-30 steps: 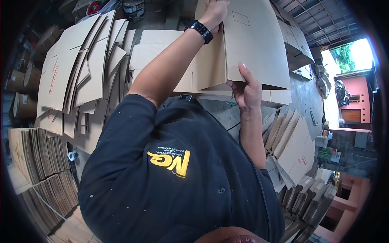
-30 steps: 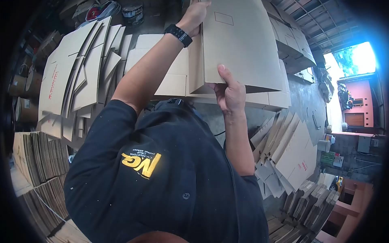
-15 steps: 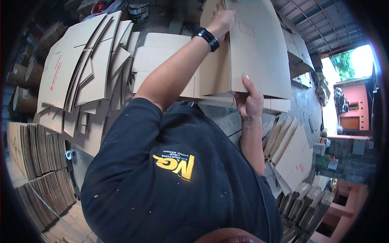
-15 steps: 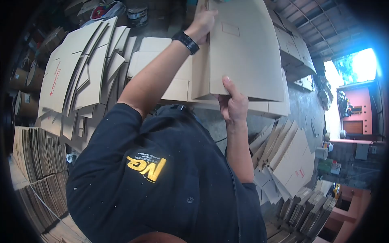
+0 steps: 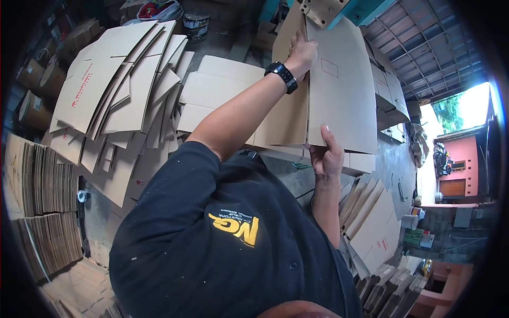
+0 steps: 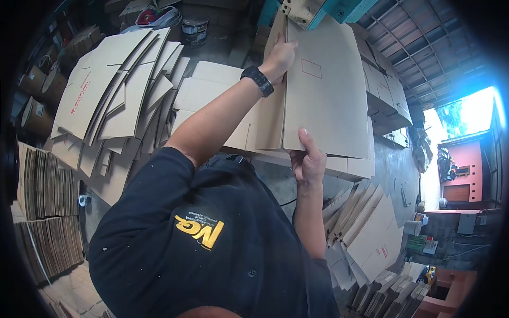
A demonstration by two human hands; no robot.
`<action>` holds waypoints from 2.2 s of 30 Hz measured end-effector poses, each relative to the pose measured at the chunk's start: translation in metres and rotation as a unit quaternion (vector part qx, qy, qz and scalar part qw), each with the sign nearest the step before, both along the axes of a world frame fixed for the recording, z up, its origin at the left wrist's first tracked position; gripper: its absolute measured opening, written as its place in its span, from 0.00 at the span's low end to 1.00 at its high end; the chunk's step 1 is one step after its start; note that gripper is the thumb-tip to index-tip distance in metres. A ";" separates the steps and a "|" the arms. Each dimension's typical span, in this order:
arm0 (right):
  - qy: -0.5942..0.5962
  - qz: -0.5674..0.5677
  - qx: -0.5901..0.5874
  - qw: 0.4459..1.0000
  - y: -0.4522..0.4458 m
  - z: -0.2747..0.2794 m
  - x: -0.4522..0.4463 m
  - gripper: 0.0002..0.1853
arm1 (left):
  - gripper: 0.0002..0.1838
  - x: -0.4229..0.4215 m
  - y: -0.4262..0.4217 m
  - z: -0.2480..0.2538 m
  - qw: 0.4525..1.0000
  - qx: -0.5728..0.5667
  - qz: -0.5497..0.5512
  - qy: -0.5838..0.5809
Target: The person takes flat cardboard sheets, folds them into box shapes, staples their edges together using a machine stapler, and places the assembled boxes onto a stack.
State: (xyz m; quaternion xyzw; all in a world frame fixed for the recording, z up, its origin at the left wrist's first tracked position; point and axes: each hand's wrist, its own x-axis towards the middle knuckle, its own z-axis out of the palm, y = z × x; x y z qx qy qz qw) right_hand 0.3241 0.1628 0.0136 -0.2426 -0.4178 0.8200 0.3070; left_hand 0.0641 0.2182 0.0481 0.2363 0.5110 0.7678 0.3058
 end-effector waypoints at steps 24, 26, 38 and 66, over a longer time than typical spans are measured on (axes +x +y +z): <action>0.013 -0.018 -0.039 0.999 0.001 0.012 -0.008 0.15 | 0.35 -0.001 0.001 0.005 0.999 0.024 -0.019 -0.012; 0.015 -0.018 -0.035 0.999 0.006 0.008 -0.009 0.15 | 0.34 0.000 0.004 0.007 0.999 0.029 -0.012 -0.014; -0.016 -0.011 -0.018 1.000 0.010 -0.003 -0.005 0.15 | 0.37 -0.011 0.018 -0.011 0.999 0.014 -0.038 -0.035; -0.012 -0.034 -0.035 0.999 -0.005 0.020 -0.020 0.15 | 0.53 0.023 -0.029 -0.032 0.986 0.022 -0.040 0.157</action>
